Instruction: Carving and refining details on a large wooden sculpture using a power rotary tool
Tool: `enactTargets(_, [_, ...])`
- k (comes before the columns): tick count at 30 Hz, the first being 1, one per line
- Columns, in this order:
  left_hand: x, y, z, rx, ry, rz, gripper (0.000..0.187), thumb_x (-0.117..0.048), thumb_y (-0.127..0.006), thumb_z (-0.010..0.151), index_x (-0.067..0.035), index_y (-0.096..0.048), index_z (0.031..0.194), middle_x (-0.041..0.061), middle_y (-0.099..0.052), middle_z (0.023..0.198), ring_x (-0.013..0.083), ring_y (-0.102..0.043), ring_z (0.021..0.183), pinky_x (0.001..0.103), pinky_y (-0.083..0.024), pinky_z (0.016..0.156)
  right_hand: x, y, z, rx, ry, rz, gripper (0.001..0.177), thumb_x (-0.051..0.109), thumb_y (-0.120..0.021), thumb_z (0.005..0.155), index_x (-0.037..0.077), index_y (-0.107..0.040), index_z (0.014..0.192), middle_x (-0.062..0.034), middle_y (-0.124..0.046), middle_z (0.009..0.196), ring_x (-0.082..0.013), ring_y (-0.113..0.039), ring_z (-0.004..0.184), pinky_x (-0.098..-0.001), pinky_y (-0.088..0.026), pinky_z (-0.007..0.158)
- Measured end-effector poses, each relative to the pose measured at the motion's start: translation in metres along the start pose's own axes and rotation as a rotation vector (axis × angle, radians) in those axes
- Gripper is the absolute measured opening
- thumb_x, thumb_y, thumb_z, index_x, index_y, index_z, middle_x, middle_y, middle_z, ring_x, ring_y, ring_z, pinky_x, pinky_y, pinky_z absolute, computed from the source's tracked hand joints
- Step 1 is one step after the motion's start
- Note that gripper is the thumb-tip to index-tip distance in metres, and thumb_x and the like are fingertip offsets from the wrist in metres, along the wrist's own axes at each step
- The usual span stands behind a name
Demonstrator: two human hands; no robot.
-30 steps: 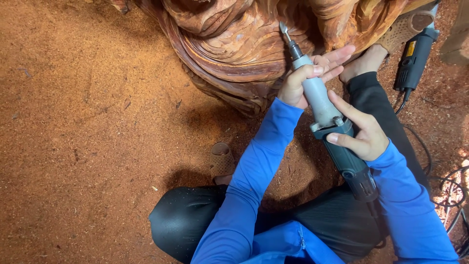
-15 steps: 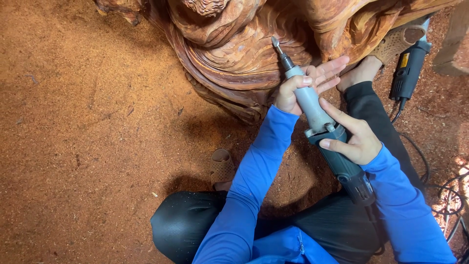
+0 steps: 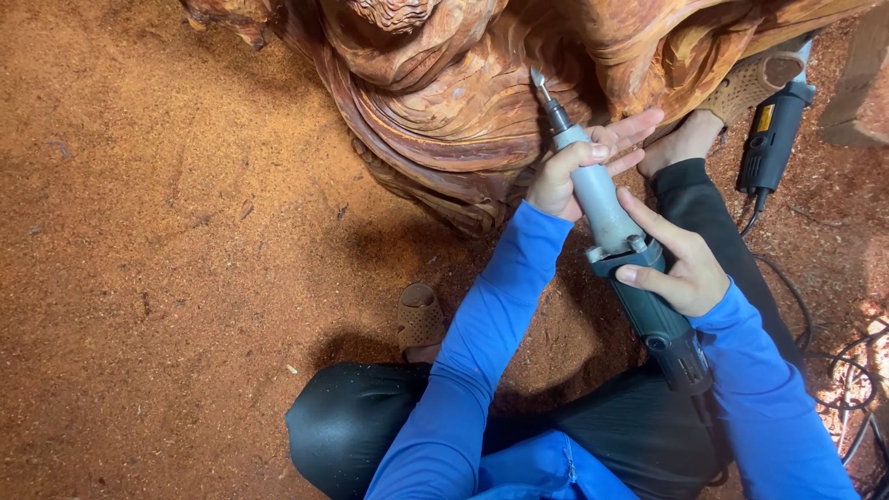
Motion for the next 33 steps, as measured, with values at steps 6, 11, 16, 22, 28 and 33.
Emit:
enactTargets(6, [0.006, 0.002, 0.000, 0.027, -0.015, 0.003, 0.038, -0.013, -0.056, 0.092, 0.003, -0.067, 0.125, 0.024, -0.050, 0.154, 0.0367, -0.038, 0.151, 0.057, -0.020, 0.129, -0.005, 0.001, -0.002, 0.001, 0.009, 0.049, 0.090, 0.002, -0.071, 0.070, -0.004, -0.040, 0.154, -0.0208, -0.052, 0.154, -0.0252, -0.056, 0.128, -0.0305, -0.037, 0.110])
enactTargets(11, [0.005, 0.002, 0.000, 0.004, -0.020, -0.024, 0.020, -0.010, -0.053, 0.089, -0.003, -0.070, 0.097, 0.026, -0.049, 0.153, 0.0386, -0.036, 0.152, 0.059, -0.020, 0.129, -0.006, 0.001, -0.002, 0.008, 0.019, 0.029, 0.088, 0.003, -0.072, 0.070, -0.004, -0.041, 0.153, -0.0195, -0.048, 0.158, -0.0265, -0.053, 0.136, -0.0318, -0.035, 0.115])
enactTargets(16, [0.003, 0.001, 0.000, -0.001, -0.017, -0.073, 0.009, -0.012, -0.061, 0.083, -0.008, -0.069, 0.082, 0.027, -0.047, 0.153, 0.0433, -0.034, 0.152, 0.061, -0.021, 0.129, -0.007, -0.001, 0.000, 0.015, -0.022, 0.049, 0.090, 0.004, -0.072, 0.070, 0.000, -0.042, 0.154, -0.0192, -0.057, 0.148, -0.0235, -0.062, 0.117, -0.0297, -0.043, 0.103])
enactTargets(22, [0.003, 0.003, 0.000, -0.008, -0.010, -0.051, 0.011, -0.011, -0.059, 0.086, -0.007, -0.069, 0.086, 0.028, -0.048, 0.152, 0.0425, -0.037, 0.150, 0.059, -0.026, 0.126, -0.008, 0.001, 0.000, 0.015, -0.007, 0.061, 0.089, 0.004, -0.072, 0.071, -0.001, -0.041, 0.155, -0.0196, -0.059, 0.146, -0.0224, -0.063, 0.113, -0.0286, -0.043, 0.101])
enactTargets(28, [0.004, 0.003, 0.001, -0.023, -0.012, -0.027, 0.021, -0.008, -0.058, 0.093, -0.001, -0.071, 0.107, 0.025, -0.053, 0.150, 0.0388, -0.041, 0.148, 0.059, -0.024, 0.126, -0.006, 0.001, -0.002, -0.005, -0.001, 0.075, 0.091, 0.001, -0.070, 0.070, -0.002, -0.039, 0.155, -0.0216, -0.051, 0.154, -0.0261, -0.054, 0.132, -0.0322, -0.034, 0.113])
enactTargets(33, [0.008, 0.004, 0.001, 0.036, -0.028, -0.052, 0.039, -0.008, -0.055, 0.096, 0.005, -0.067, 0.130, 0.024, -0.053, 0.152, 0.0369, -0.042, 0.148, 0.055, -0.025, 0.127, -0.008, 0.000, -0.002, -0.021, -0.031, 0.062, 0.091, 0.000, -0.070, 0.068, -0.002, -0.041, 0.154, -0.0217, -0.051, 0.154, -0.0272, -0.052, 0.134, -0.0331, -0.033, 0.114])
Point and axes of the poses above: each hand's wrist, its own z-axis towards the middle knuckle, its own y-axis out of the back of the hand, x = y × z, the point moved 9 cm from there along z, towards the middle knuckle
